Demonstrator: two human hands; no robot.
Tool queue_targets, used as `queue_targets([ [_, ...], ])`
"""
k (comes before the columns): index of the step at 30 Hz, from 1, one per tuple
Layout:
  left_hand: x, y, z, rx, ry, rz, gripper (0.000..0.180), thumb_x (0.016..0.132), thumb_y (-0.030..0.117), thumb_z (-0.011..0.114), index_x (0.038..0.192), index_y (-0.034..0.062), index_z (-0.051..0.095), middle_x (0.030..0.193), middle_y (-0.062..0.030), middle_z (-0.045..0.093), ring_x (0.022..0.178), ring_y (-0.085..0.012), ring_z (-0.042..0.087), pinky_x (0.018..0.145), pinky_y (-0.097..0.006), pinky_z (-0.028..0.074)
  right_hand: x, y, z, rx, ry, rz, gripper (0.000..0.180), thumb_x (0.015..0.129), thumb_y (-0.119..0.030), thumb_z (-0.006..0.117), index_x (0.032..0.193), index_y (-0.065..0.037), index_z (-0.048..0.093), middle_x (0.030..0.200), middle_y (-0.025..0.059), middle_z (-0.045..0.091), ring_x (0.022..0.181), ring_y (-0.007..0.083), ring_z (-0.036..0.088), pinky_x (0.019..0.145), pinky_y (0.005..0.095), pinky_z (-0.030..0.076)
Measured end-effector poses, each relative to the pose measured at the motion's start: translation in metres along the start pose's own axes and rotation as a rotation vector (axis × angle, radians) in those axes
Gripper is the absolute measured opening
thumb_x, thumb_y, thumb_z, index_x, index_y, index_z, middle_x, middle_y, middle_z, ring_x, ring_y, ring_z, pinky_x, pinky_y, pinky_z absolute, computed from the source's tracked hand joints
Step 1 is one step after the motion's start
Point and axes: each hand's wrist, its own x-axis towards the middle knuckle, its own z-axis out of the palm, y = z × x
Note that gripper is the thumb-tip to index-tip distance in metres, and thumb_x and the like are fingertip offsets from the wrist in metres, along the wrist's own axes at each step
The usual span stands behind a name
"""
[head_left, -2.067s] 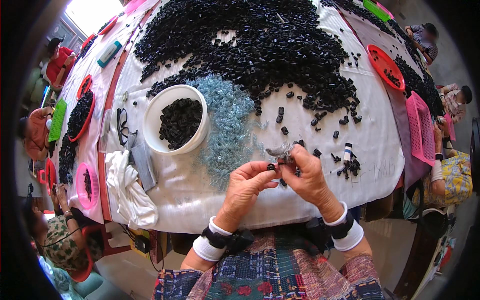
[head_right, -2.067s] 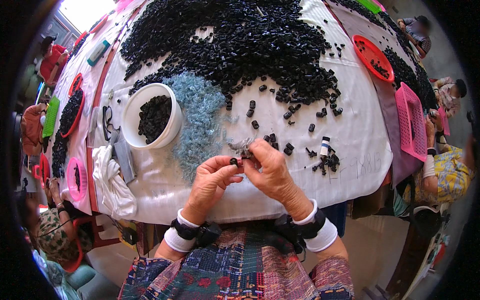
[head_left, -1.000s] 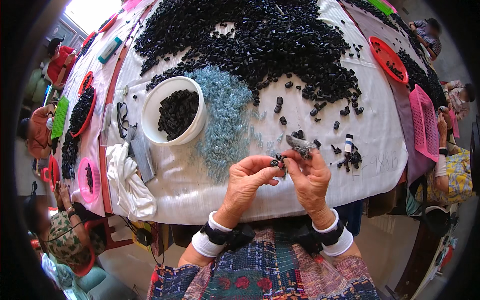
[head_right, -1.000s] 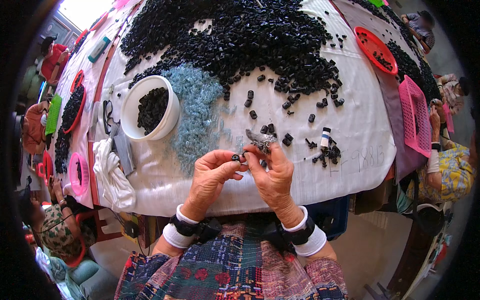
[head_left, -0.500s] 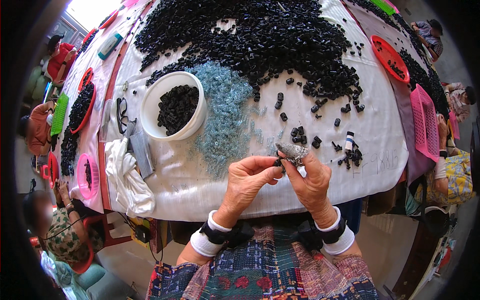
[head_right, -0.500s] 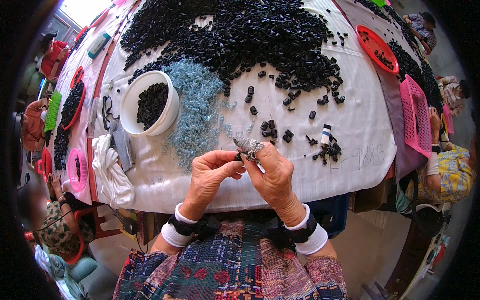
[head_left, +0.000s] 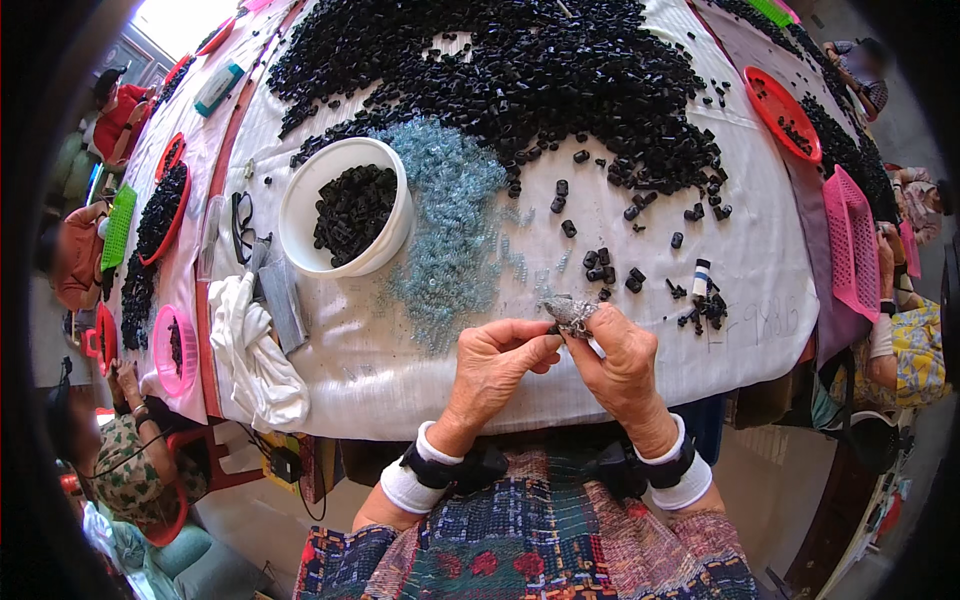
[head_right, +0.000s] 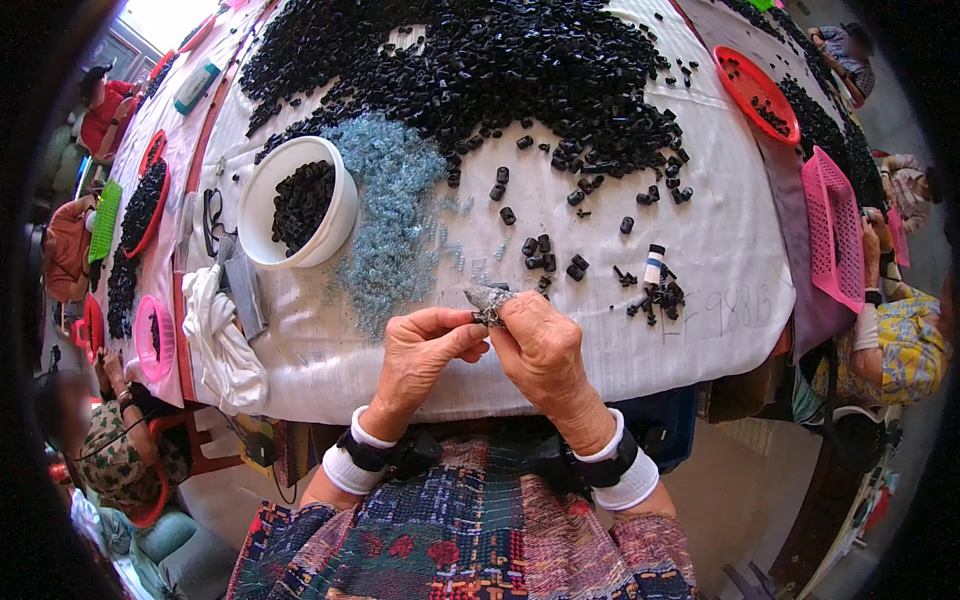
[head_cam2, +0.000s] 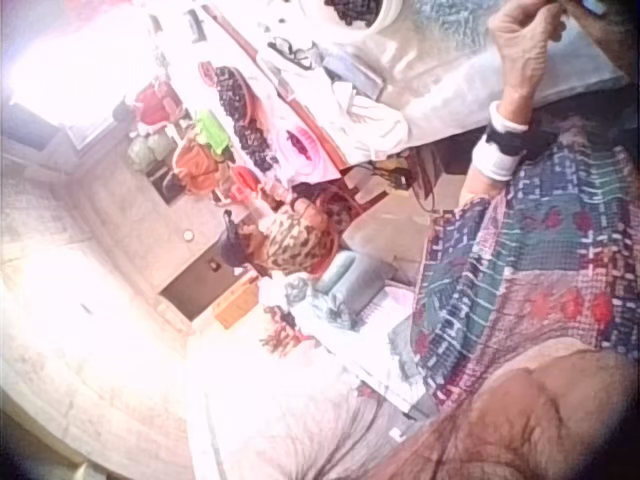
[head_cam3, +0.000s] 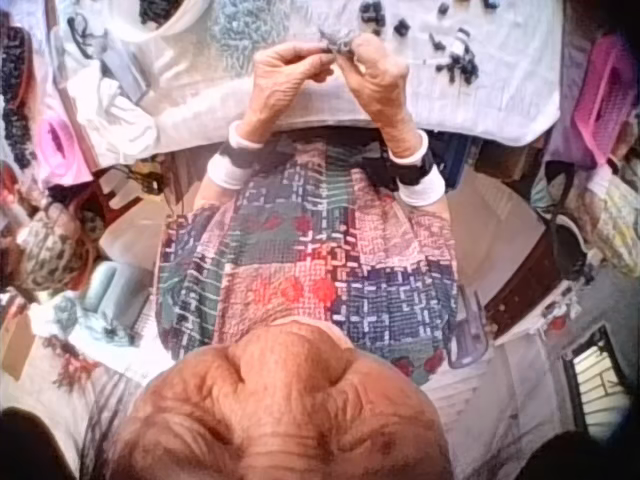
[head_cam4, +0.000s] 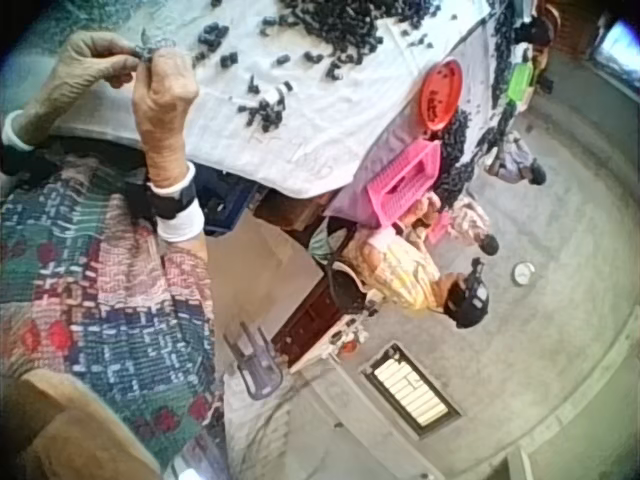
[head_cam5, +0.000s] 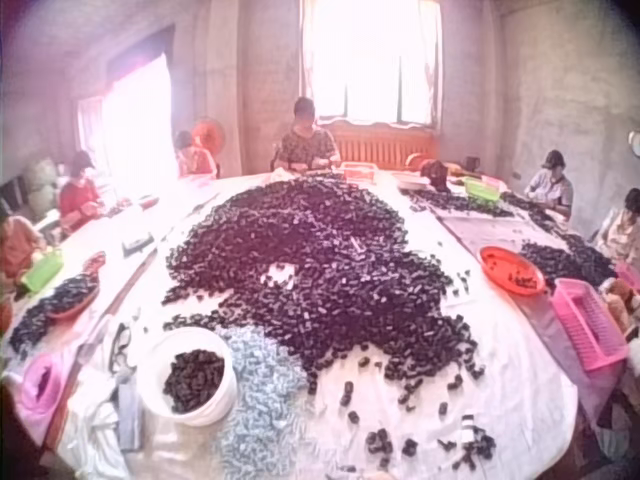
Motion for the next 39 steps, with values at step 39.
queue_targets([
  [39, 0.009, 0.003, -0.006, 0.042, -0.075, -0.212, 0.013, 0.078, 0.013, 0.066, 0.079, -0.0004, 0.066, 0.072, -0.0002, 0.061, 0.064, -0.0058, 0.054, 0.059, -0.018, 0.043, -0.014, 0.007, 0.009, -0.119, -0.082, -0.113, 0.029, 0.059, -0.007, 0.076, 0.08, -0.001, 0.056, 0.078, 0.0115, 0.054, 0.071, 0.0291, 0.052, 0.061, 0.0372, 0.045],
])
